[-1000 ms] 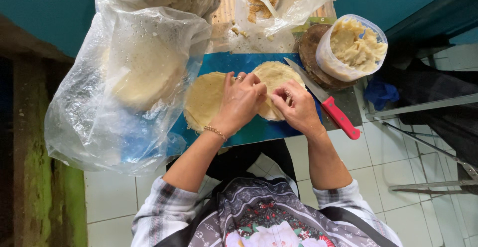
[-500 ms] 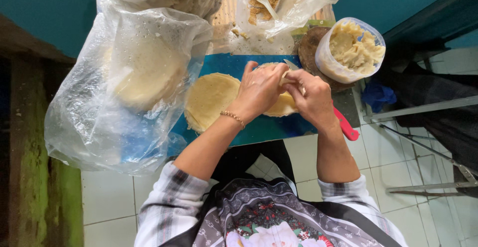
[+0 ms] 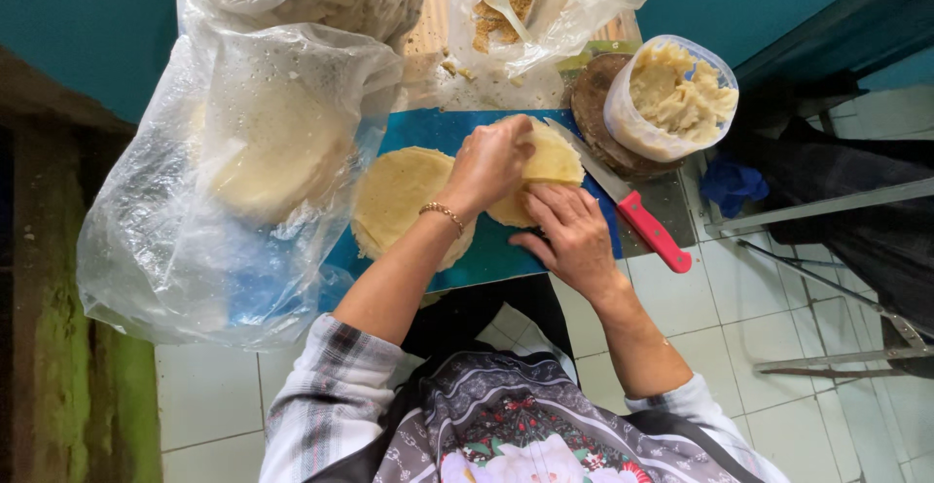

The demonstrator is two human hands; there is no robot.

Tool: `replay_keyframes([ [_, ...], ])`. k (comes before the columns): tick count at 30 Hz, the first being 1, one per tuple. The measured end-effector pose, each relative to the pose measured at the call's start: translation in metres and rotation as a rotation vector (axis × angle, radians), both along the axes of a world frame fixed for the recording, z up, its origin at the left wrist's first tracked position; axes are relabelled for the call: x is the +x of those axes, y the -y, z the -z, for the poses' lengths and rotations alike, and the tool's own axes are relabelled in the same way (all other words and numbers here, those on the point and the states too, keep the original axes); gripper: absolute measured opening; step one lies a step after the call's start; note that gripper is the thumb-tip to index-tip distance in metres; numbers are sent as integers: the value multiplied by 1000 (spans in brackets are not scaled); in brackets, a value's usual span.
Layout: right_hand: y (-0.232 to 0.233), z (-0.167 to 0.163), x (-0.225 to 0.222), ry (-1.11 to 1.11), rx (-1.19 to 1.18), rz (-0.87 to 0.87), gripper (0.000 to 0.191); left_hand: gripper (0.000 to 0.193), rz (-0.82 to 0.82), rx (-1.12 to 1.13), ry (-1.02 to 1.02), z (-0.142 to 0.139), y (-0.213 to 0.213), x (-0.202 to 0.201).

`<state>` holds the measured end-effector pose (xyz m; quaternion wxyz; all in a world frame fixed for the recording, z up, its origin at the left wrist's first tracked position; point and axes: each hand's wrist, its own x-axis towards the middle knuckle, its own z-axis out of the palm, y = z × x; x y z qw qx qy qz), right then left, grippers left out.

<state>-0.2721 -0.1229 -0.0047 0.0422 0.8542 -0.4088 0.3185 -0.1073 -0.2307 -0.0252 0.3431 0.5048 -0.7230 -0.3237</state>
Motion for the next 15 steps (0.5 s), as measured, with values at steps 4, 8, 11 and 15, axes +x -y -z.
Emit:
replay_keyframes([
  [4,1,8,1,-9,-27,43,23,33,-74,68,-11,8,14,4],
  [8,-2,10,-11,-41,-25,88,18,35,-99,72,-118,8,13,4],
  [11,-10,4,-25,-95,-33,60,16,35,-131,89,-183,4,11,5],
  [15,-24,-4,-33,-175,13,41,15,33,-185,197,-307,-1,22,7],
])
